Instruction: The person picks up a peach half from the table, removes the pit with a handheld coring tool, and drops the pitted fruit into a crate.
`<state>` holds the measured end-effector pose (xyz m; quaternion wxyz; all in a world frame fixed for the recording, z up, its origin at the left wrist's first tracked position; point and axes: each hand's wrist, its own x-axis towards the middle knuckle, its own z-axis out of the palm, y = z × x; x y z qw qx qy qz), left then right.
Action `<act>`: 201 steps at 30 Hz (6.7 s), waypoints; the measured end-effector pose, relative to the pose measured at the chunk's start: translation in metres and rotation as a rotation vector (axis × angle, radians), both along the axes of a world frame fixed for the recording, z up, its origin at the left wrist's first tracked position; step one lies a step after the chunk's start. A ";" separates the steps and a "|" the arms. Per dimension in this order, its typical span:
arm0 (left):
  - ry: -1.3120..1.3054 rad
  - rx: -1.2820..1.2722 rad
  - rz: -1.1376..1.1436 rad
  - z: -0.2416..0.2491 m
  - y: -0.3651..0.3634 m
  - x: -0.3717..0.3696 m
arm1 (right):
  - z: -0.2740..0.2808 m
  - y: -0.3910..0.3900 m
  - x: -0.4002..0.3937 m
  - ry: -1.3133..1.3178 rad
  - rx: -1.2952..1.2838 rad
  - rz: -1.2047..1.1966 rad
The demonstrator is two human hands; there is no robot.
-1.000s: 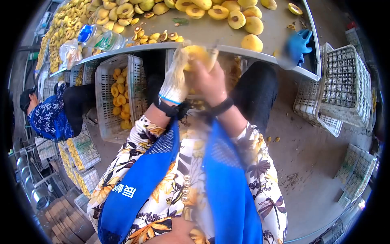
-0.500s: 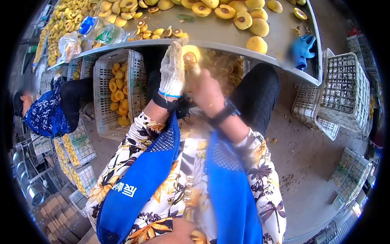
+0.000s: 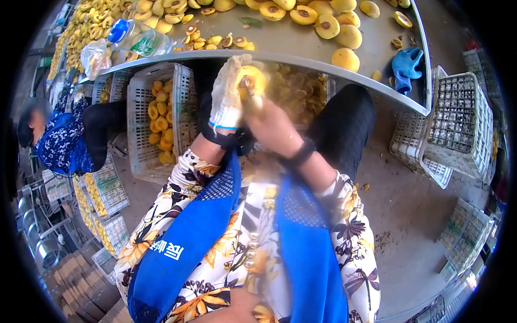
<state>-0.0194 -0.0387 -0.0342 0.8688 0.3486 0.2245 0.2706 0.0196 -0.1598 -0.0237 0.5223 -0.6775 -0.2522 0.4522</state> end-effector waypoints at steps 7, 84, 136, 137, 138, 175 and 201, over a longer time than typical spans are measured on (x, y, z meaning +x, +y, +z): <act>0.089 -0.046 -0.090 -0.007 0.004 0.000 | 0.000 0.000 -0.010 0.318 -0.025 -0.048; 0.206 0.540 -0.182 -0.005 -0.002 0.025 | -0.017 0.013 0.052 -0.154 0.136 -0.364; 0.300 0.330 -0.094 -0.027 0.011 0.016 | -0.011 0.007 -0.013 0.336 -0.095 -0.128; 0.306 0.325 -0.167 -0.023 0.015 0.015 | -0.012 0.006 -0.010 0.376 -0.071 -0.119; 0.314 0.319 -0.239 -0.017 0.022 0.013 | -0.013 0.003 -0.006 0.507 -0.024 -0.089; 0.061 -0.434 -0.198 -0.026 0.016 0.006 | -0.024 -0.008 0.009 1.158 0.397 0.159; 0.648 0.905 -0.049 -0.052 0.054 -0.062 | -0.032 0.033 0.023 -0.546 -0.024 -0.128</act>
